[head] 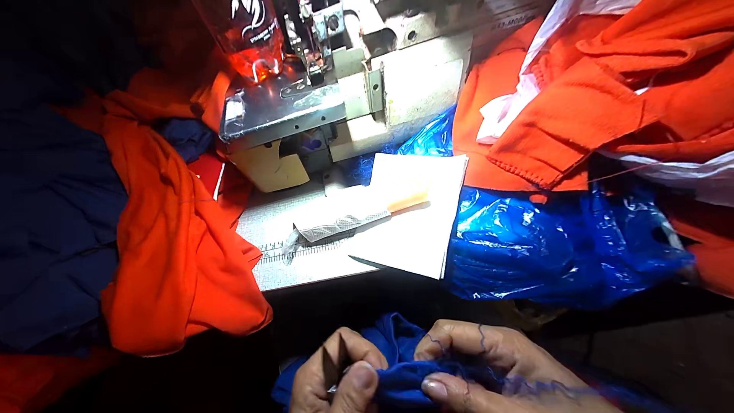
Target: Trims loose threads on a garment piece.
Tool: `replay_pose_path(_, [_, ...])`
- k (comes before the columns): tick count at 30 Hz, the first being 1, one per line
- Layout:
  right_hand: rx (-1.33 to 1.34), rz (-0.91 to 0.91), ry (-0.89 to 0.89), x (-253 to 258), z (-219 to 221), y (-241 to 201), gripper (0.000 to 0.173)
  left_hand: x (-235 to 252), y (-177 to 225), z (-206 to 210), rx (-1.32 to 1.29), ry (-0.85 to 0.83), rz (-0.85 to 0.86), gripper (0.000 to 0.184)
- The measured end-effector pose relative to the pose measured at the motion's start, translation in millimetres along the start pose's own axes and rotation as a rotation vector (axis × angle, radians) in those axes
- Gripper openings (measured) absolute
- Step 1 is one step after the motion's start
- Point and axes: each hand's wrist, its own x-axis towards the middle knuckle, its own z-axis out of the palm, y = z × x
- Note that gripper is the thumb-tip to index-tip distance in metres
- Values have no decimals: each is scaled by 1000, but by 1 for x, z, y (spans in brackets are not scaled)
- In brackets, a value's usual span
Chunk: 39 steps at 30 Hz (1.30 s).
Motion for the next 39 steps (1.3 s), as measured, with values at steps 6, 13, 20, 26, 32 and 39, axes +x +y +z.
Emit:
replay_pose_path(6, [-87, -39, -72, 4, -7, -2, 12, -1, 11, 2, 71, 59, -21, 13])
replay_pose_path(13, [-144, -19, -318, 2, -20, -16, 9, 4, 11, -4, 170, 180, 23, 10])
replay_pose_path(20, [123, -11, -281, 18, -9, -3, 9, 9, 16, 5, 211, 68, 20, 11])
replay_pose_path(26, [254, 157, -250, 18, -14, 8, 15, 13, 20, -5, 211, 151, 17, 10])
replay_pose_path(32, [404, 249, -165, 16, -11, 14, 20, 18, 19, -6, 137, 232, -8, 16])
replay_pose_path(39, [271, 199, -162, 22, 2, 13, 15, 22, 16, -3, 95, 239, -30, 15])
